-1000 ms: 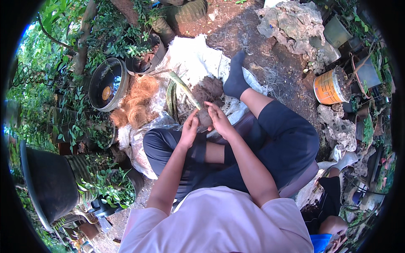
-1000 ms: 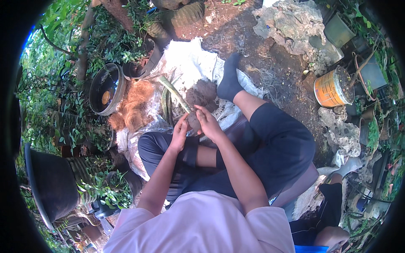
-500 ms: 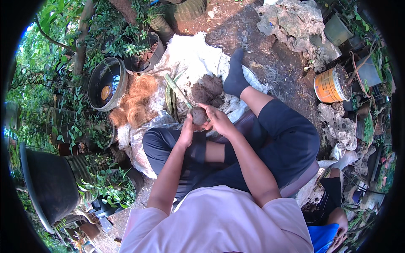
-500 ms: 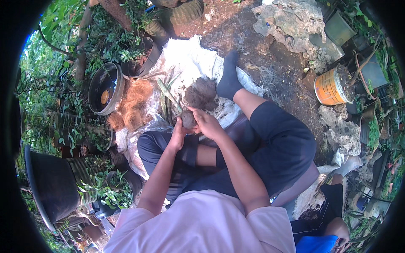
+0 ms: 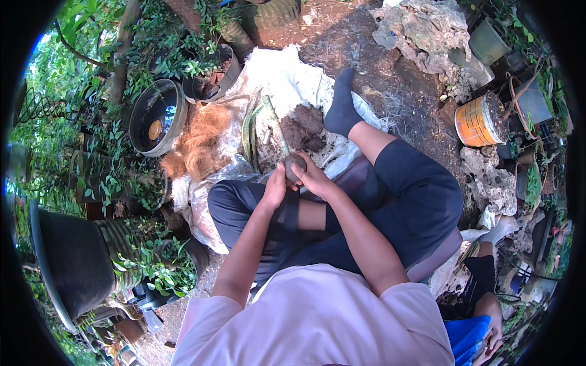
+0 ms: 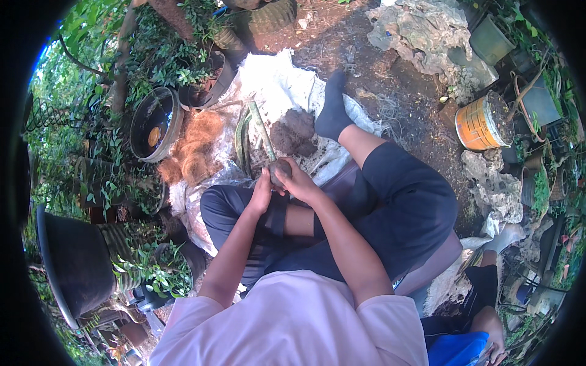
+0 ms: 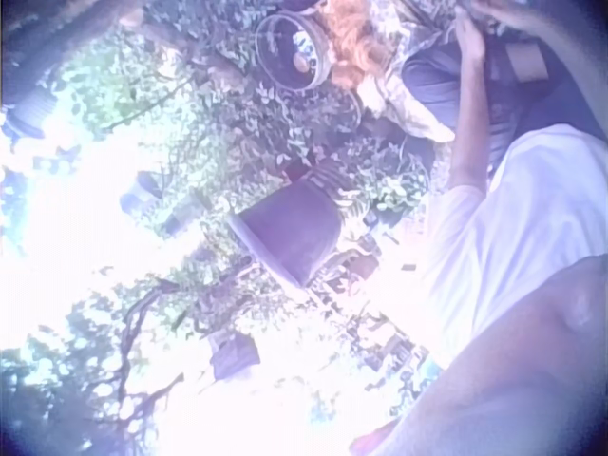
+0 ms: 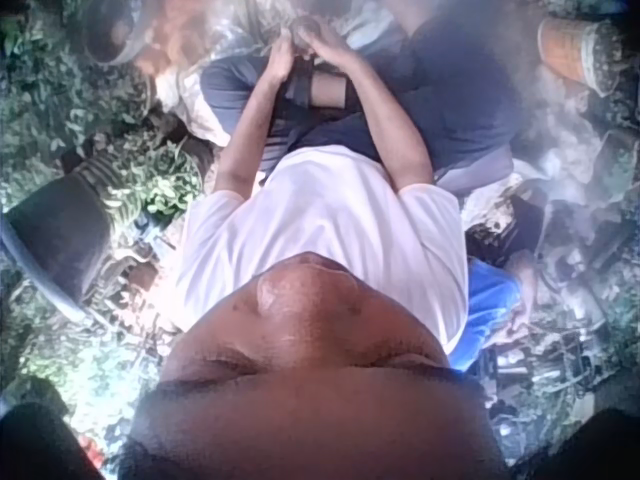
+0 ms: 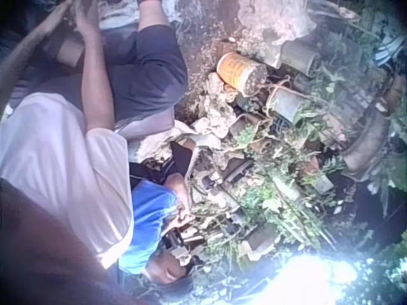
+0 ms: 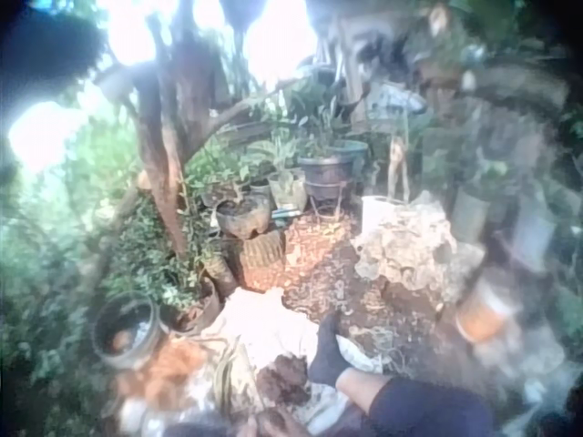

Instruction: The person sits cross-legged on a white sheet and repeatedly wraps a long green plant leaf with a ball of dark soil. They add more soil from a nearby pile and press it around the leaf to form a compact bundle.

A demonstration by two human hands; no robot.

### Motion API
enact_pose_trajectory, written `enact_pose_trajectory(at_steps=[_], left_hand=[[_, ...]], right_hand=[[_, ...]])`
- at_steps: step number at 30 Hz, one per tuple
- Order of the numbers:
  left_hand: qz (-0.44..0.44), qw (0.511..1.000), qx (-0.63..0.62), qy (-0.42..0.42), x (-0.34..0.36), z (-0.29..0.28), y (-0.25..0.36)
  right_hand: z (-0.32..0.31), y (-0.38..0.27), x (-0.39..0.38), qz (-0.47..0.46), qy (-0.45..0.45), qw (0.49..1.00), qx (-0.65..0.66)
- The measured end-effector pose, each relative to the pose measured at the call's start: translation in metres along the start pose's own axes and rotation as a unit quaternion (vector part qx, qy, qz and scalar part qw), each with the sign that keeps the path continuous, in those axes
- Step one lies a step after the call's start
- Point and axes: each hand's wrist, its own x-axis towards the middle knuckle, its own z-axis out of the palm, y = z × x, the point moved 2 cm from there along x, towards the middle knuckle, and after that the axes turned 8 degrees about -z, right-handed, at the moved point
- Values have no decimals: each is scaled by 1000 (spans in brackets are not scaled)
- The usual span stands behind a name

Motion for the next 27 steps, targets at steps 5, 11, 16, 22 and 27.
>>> enact_pose_trajectory(at_steps=[5, 11, 16, 22, 27], left_hand=[[19, 997, 79, 2, -5, 0, 5], [52, 991, 118, 18, -11, 2, 8], [12, 1000, 24, 1, -8, 2, 5], [-13, 992, -123, -10, -2, -2, 2], [-26, 972, -234, 8, -1, -9, 4]], right_hand=[[0, -3, -1, -69, 27, 981, -177], [-2, -7, -6, -82, 56, 964, -247], [-1, -4, -5, -122, 68, 964, -226], [7, -4, -6, -150, 42, 965, -211], [9, -5, -2, -183, 15, 954, -239]])
